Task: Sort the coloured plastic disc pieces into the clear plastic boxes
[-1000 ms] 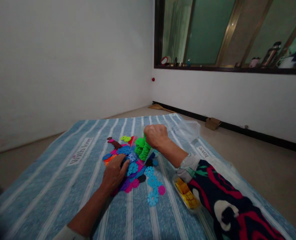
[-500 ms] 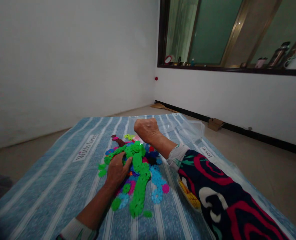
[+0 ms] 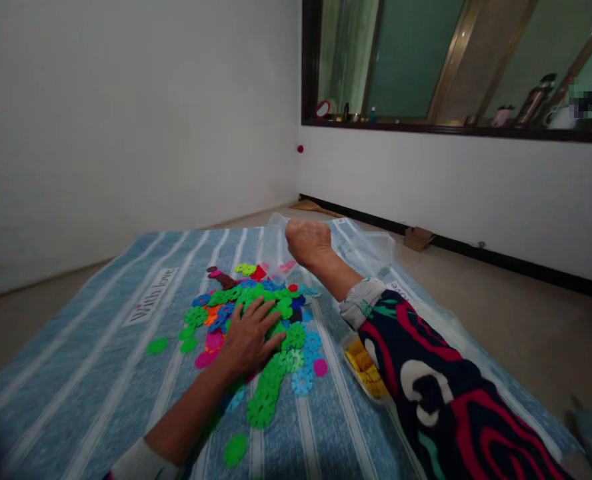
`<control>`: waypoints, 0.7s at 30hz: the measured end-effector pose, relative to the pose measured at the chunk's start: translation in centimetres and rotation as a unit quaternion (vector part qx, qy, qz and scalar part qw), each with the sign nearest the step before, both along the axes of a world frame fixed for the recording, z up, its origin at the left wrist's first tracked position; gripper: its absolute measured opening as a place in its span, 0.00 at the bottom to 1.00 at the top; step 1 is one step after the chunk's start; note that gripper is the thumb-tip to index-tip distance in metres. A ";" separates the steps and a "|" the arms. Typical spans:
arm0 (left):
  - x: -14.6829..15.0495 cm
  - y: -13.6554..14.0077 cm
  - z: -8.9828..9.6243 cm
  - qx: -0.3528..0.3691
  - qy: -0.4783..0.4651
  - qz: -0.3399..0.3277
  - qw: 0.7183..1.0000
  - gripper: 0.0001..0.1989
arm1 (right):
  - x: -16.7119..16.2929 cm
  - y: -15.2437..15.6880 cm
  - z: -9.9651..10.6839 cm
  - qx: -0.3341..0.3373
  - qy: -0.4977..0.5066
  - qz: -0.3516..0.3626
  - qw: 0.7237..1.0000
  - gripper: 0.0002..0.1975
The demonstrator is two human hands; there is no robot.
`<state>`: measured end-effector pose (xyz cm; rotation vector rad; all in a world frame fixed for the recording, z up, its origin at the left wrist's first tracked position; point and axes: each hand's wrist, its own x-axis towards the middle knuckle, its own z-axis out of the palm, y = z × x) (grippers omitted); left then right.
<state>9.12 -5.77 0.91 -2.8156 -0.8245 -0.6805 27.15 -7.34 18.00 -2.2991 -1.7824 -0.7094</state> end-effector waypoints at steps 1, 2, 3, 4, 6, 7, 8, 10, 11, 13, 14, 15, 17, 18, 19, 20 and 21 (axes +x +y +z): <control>0.1 0.1 0.1 -0.005 0.005 0.012 1.000 0.15 | 0.7 -0.3 0.1 -0.005 0.008 -0.013 1.000 0.15; 0.1 0.3 0.3 -0.007 0.003 0.031 1.000 0.14 | 1.6 -0.7 0.1 -0.013 0.019 -0.028 0.999 0.15; 0.1 0.4 0.5 -0.004 -0.001 0.050 0.999 0.13 | 2.4 -1.1 -0.1 -0.024 0.033 -0.045 0.998 0.15; 0.0 0.6 0.8 0.002 -0.006 0.069 0.998 0.13 | 3.4 -1.5 -0.4 -0.037 0.051 -0.065 0.996 0.15; -0.1 0.8 1.2 0.021 -0.011 0.103 0.994 0.13 | 5.4 -2.4 -1.4 -0.063 0.092 -0.105 0.988 0.16; -0.2 0.9 1.4 0.032 -0.010 0.121 0.992 0.12 | 6.4 -2.9 -2.1 -0.076 0.113 -0.123 0.983 0.17; -0.3 1.0 1.6 0.042 -0.008 0.140 0.989 0.12 | 7.5 -3.3 -2.8 -0.086 0.134 -0.141 0.977 0.18; -0.6 1.1 1.7 0.060 -0.006 0.180 0.982 0.11 | 9.6 -4.2 -4.4 -0.111 0.179 -0.180 0.961 0.19; -0.7 1.2 1.7 0.069 -0.010 0.196 0.978 0.11 | 10.6 -4.7 -5.1 -0.122 0.201 -0.196 0.952 0.19; -0.7 1.2 1.6 0.082 -0.029 0.201 0.976 0.10 | 12.4 -5.6 -6.5 -0.140 0.227 -0.215 0.939 0.18; -0.6 1.2 1.5 0.084 -0.044 0.188 0.978 0.09 | 13.1 -6.0 -7.1 -0.147 0.236 -0.222 0.935 0.17; -0.4 1.1 1.4 0.083 -0.060 0.166 0.981 0.09 | 13.7 -6.4 -7.6 -0.151 0.241 -0.228 0.931 0.16; 0.2 0.6 1.0 0.071 -0.084 0.110 0.988 0.08 | 14.5 -7.2 -8.5 -0.149 0.245 -0.242 0.927 0.15; 0.6 0.3 0.9 0.062 -0.089 0.082 0.991 0.08 | 14.7 -7.6 -8.9 -0.143 0.243 -0.250 0.926 0.16; 1.0 -0.1 0.7 0.053 -0.087 0.055 0.993 0.09 | 14.9 -8.0 -9.3 -0.134 0.237 -0.258 0.927 0.17; 1.4 -0.5 0.5 0.045 -0.080 0.031 0.995 0.09 | 14.9 -8.4 -9.6 -0.123 0.225 -0.264 0.930 0.18; 1.8 -0.9 0.3 0.036 -0.069 0.008 0.997 0.10 | 14.9 -8.9 -9.8 -0.113 0.209 -0.268 0.934 0.19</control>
